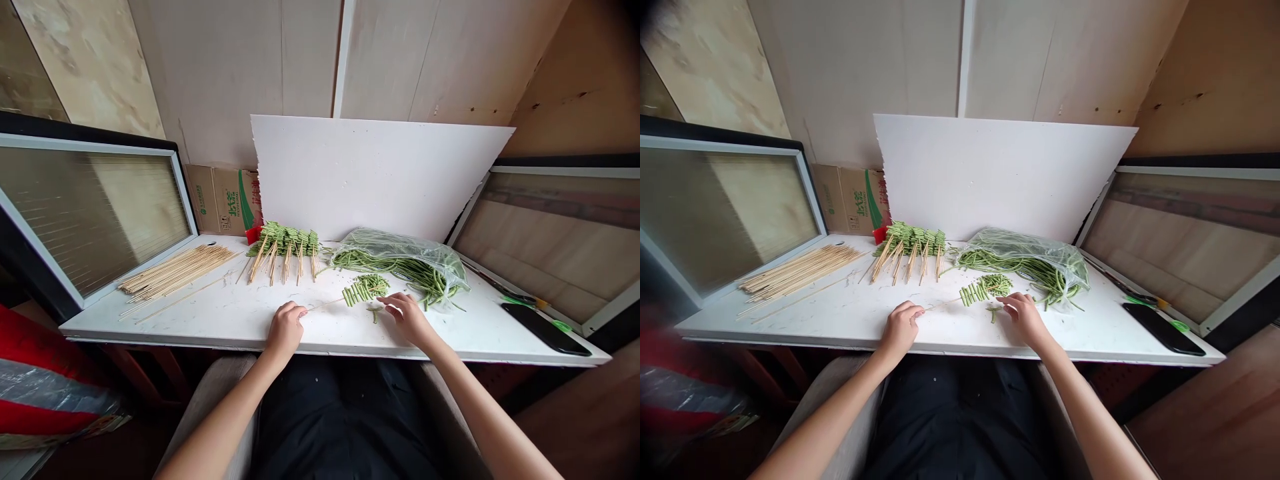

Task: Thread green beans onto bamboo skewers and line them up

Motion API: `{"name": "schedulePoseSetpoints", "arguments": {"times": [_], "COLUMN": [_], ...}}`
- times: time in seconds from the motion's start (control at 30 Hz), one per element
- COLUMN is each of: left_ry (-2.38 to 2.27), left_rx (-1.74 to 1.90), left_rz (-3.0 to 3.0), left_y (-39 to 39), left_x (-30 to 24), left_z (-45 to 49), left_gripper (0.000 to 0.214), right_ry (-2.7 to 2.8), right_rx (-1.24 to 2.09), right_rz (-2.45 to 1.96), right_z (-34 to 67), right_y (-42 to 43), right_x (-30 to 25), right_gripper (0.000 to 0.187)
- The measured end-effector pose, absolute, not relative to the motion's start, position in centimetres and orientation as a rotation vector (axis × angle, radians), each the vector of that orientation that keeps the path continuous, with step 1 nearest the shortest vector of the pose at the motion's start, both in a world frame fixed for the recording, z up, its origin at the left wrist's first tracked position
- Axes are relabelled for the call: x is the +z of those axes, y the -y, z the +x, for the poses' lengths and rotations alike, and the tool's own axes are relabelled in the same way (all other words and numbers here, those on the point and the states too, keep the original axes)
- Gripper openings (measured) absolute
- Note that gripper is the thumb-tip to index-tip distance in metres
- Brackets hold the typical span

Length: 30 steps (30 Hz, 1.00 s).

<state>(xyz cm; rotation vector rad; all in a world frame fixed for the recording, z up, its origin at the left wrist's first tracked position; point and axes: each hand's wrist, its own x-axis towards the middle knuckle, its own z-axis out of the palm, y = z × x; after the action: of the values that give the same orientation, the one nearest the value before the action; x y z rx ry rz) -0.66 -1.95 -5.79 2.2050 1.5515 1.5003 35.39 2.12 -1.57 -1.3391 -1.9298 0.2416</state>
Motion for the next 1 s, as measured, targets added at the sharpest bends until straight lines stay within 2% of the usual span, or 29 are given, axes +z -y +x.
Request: {"name": "schedulePoseSetpoints", "arguments": {"times": [0.17,0.4,0.5,0.77,1.0], "left_ry": [-1.547,-1.560,-1.567,-1.556,-1.550], "left_rx": [1.478,1.470,1.472,1.488,1.469], "left_rz": [2.201,2.189,2.186,2.190,2.202], "left_y": [2.0,2.0,2.0,1.9,1.9], "left_x": [-5.7,-5.8,-5.8,-5.8,-5.9], "left_z": [-0.7,-0.6,-0.5,-0.5,-0.7], "left_gripper": [0.046,0.044,0.044,0.042,0.045], "right_ry": [2.119,2.078,1.935,1.392,1.196], "right_rx": [-0.002,-0.033,0.075,0.700,0.969], "right_rz": [-1.354,-1.370,-1.372,-1.274,-1.130], "right_z": [34.4,35.1,35.4,35.3,34.3], "right_y": [-1.9,-2.5,-2.8,-3.0,-2.3], "right_x": [-2.4,-3.1,-3.2,-2.3,-1.5], "right_gripper": [0.031,0.028,0.033,0.062,0.061]}}
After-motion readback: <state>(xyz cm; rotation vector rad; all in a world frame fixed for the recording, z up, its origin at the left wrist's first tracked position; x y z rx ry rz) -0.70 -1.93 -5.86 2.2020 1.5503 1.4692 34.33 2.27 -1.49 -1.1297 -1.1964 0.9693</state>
